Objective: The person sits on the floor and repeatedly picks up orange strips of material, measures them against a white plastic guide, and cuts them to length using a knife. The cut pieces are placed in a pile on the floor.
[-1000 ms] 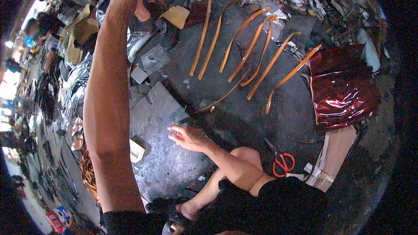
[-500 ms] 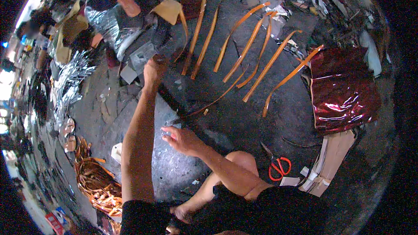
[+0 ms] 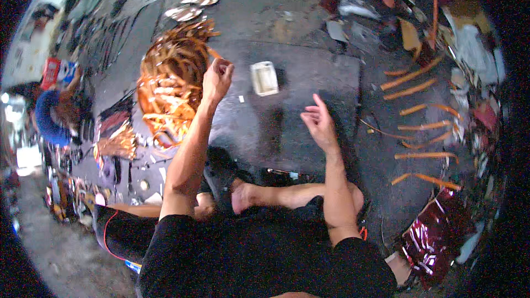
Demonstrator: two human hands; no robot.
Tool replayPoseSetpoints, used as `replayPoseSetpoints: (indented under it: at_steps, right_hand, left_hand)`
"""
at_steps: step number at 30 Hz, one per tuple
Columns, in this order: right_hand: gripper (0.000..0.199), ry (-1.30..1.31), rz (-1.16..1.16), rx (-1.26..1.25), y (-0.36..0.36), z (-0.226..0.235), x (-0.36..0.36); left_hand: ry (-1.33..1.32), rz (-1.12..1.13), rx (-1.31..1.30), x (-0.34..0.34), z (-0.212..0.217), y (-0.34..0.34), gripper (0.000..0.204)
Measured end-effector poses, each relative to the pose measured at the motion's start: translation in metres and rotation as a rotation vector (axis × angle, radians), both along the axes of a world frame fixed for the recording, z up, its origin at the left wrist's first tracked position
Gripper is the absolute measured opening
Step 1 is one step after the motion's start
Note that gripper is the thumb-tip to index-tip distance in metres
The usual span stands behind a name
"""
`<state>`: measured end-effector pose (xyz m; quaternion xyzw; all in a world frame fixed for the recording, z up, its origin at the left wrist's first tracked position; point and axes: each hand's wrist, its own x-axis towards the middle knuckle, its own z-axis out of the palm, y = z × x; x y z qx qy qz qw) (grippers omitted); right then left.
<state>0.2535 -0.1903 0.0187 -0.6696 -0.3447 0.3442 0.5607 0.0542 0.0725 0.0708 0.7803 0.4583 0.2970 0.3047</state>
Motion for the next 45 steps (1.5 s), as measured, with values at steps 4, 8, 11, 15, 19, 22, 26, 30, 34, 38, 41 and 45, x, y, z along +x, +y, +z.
replayPoseSetpoints:
  at_steps: [4,8,11,15,19,22,26,30,34,38,41,45]
  right_hand:
    - [0.067,0.086,0.018,-0.073,-0.002,0.001,0.005]
    - [0.068,0.061,0.029,-0.06,-0.001,0.0,0.0]
    - [0.066,0.056,0.014,-0.063,-0.002,-0.004,0.003]
    - [0.062,0.065,0.027,-0.062,-0.002,-0.006,-0.001]
    - [0.059,0.093,0.042,-0.061,0.002,-0.011,-0.002]
    - [0.053,0.052,0.016,-0.058,-0.003,-0.018,0.007]
    - [0.05,-0.002,0.012,-0.047,0.002,-0.02,0.006]
    - [0.049,0.052,0.008,0.001,0.002,-0.009,0.007]
    - [0.051,-0.316,-0.157,0.072,0.023,0.083,-0.022]
    - [0.049,-0.955,0.076,0.035,0.037,0.115,-0.044]
    - [0.041,-0.626,0.342,-0.223,0.03,0.092,-0.037]
    - [0.038,-0.335,0.429,-0.214,0.026,0.063,0.008]
  left_hand:
    - [0.049,0.411,0.171,-0.077,0.024,0.051,0.02]
    - [-0.065,0.73,0.135,-0.171,0.027,0.117,0.021]
    - [0.022,0.978,0.141,-0.208,0.027,0.131,0.024]
    - [0.303,0.501,0.303,-0.24,0.01,0.138,0.028]
    - [0.465,0.217,0.527,-0.268,-0.015,0.154,0.033]
    - [0.35,0.15,0.544,-0.259,0.006,0.142,0.023]
    - [0.208,0.5,0.475,-0.226,0.056,0.114,0.02]
    - [-0.226,0.14,0.419,-0.14,0.082,0.077,0.028]
    - [0.162,-0.447,0.007,-0.051,0.06,-0.024,0.029]
    - [0.129,-0.679,-0.204,-0.007,0.019,-0.106,0.022]
    - [-0.066,-0.791,-0.415,0.005,0.004,-0.119,0.022]
    - [0.06,-0.808,-0.772,-0.015,-0.029,-0.078,0.022]
